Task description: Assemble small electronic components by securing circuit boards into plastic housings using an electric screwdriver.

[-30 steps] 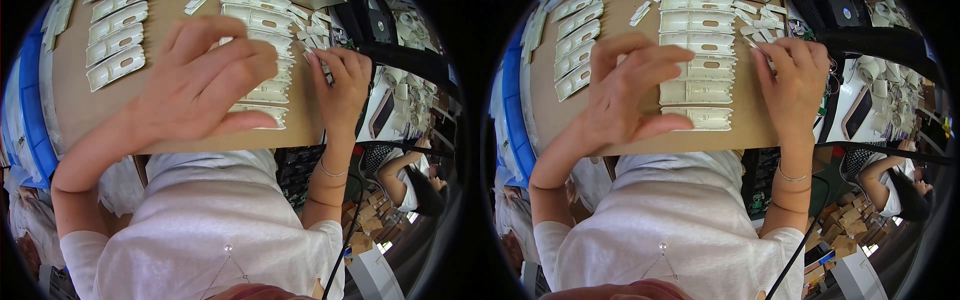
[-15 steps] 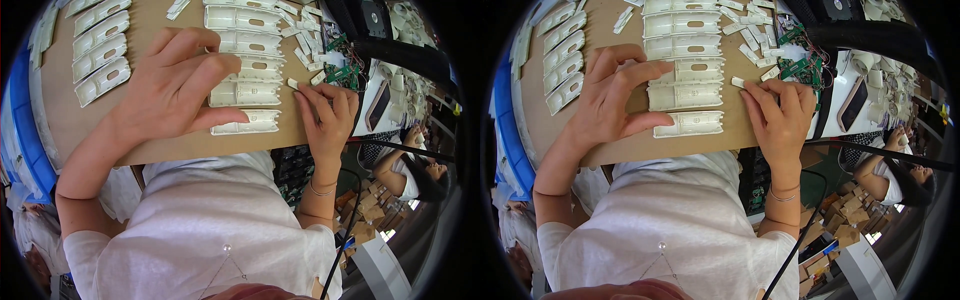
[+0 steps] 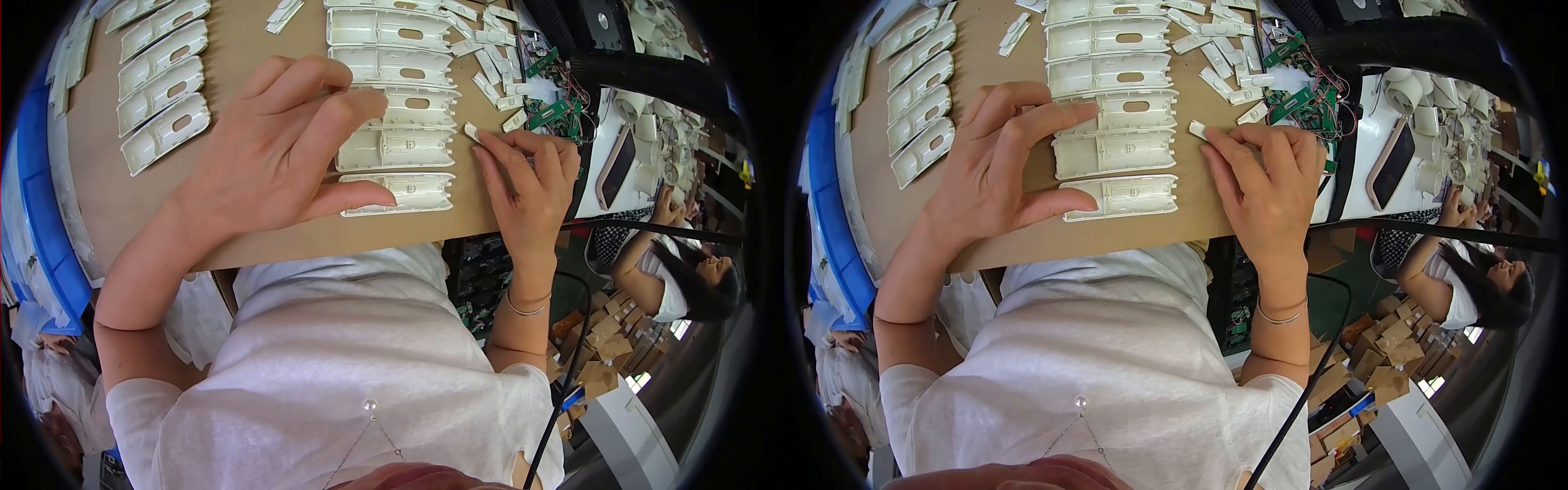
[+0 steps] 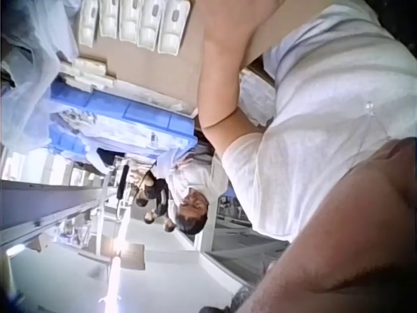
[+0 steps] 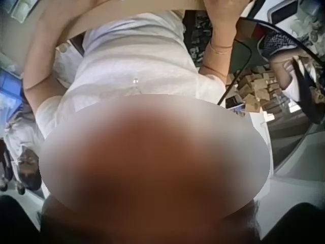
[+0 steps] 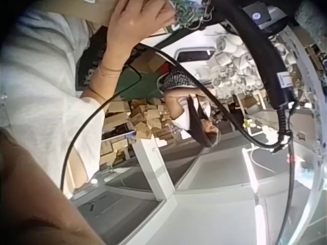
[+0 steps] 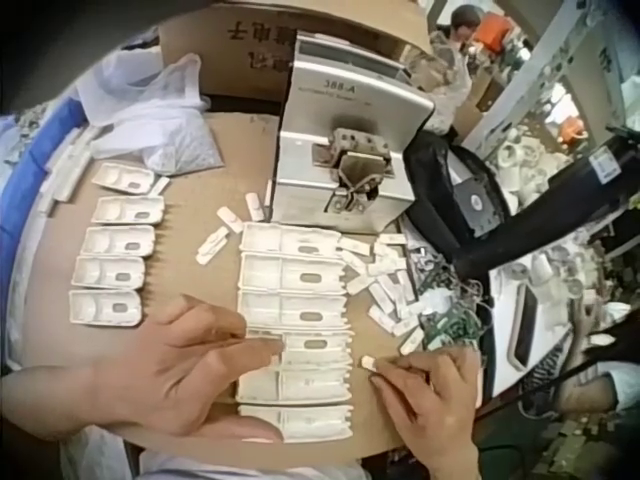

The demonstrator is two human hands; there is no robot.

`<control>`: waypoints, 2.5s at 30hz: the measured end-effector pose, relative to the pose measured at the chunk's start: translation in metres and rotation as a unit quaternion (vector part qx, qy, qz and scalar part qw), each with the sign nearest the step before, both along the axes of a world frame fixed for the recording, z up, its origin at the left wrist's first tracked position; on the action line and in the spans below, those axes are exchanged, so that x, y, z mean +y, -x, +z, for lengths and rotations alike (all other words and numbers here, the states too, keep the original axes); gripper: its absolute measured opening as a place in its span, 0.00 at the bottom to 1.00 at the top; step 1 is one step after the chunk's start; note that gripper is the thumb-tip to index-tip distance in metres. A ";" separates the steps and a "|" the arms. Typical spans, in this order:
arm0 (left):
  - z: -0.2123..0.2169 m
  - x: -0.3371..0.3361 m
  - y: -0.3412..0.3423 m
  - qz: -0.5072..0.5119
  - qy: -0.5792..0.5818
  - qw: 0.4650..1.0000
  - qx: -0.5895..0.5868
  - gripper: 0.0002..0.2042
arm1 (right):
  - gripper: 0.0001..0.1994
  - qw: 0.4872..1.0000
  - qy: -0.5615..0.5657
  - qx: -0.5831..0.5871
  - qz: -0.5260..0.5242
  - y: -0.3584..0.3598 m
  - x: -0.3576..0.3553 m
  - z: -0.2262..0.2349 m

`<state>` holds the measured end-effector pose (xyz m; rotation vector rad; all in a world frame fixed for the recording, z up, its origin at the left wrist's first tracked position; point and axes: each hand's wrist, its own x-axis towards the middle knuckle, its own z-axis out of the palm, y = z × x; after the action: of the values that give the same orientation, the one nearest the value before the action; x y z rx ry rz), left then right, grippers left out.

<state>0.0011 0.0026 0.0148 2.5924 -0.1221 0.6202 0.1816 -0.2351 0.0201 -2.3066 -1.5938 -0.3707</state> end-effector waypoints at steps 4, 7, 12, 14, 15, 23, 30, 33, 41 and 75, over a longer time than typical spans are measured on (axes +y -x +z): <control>-0.001 0.001 0.000 -0.004 0.007 1.000 0.006 0.34 | 0.11 1.000 -0.008 -0.005 0.003 -0.002 0.003 0.004; -0.001 0.001 -0.001 -0.006 0.009 1.000 0.009 0.34 | 0.11 1.000 -0.020 -0.006 0.007 -0.003 0.005 0.009; -0.002 0.003 0.001 -0.022 -0.004 0.999 0.038 0.33 | 0.11 1.000 0.008 -0.010 0.024 -0.009 0.002 0.017; 0.000 0.003 0.001 -0.021 -0.008 0.999 0.044 0.33 | 0.12 0.998 0.039 0.004 0.044 -0.014 -0.002 0.015; 0.001 0.003 0.001 -0.022 -0.010 0.999 0.048 0.32 | 0.12 0.997 0.054 0.010 0.053 -0.015 -0.003 0.014; -0.004 0.002 0.000 -0.030 -0.008 0.999 0.029 0.31 | 0.12 0.999 0.035 0.033 -0.005 -0.004 -0.003 0.013; -0.006 0.002 -0.001 -0.038 -0.008 0.999 0.028 0.31 | 0.11 0.998 0.043 0.023 -0.039 0.012 -0.001 0.005; -0.005 0.002 0.000 -0.039 -0.003 0.999 0.029 0.30 | 0.10 0.998 0.032 0.028 -0.046 0.010 -0.001 0.007; -0.004 0.001 0.001 -0.046 0.009 0.999 0.025 0.31 | 0.07 0.997 -0.025 0.065 0.026 0.008 0.027 0.029; -0.009 0.008 -0.003 -0.008 0.035 0.997 -0.067 0.30 | 0.08 0.999 -0.014 0.007 -0.038 -0.025 0.037 0.010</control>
<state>0.0039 0.0105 0.0061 2.4796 -0.1602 0.7777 0.2068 -0.1984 0.0304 -2.3484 -1.4881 -0.3910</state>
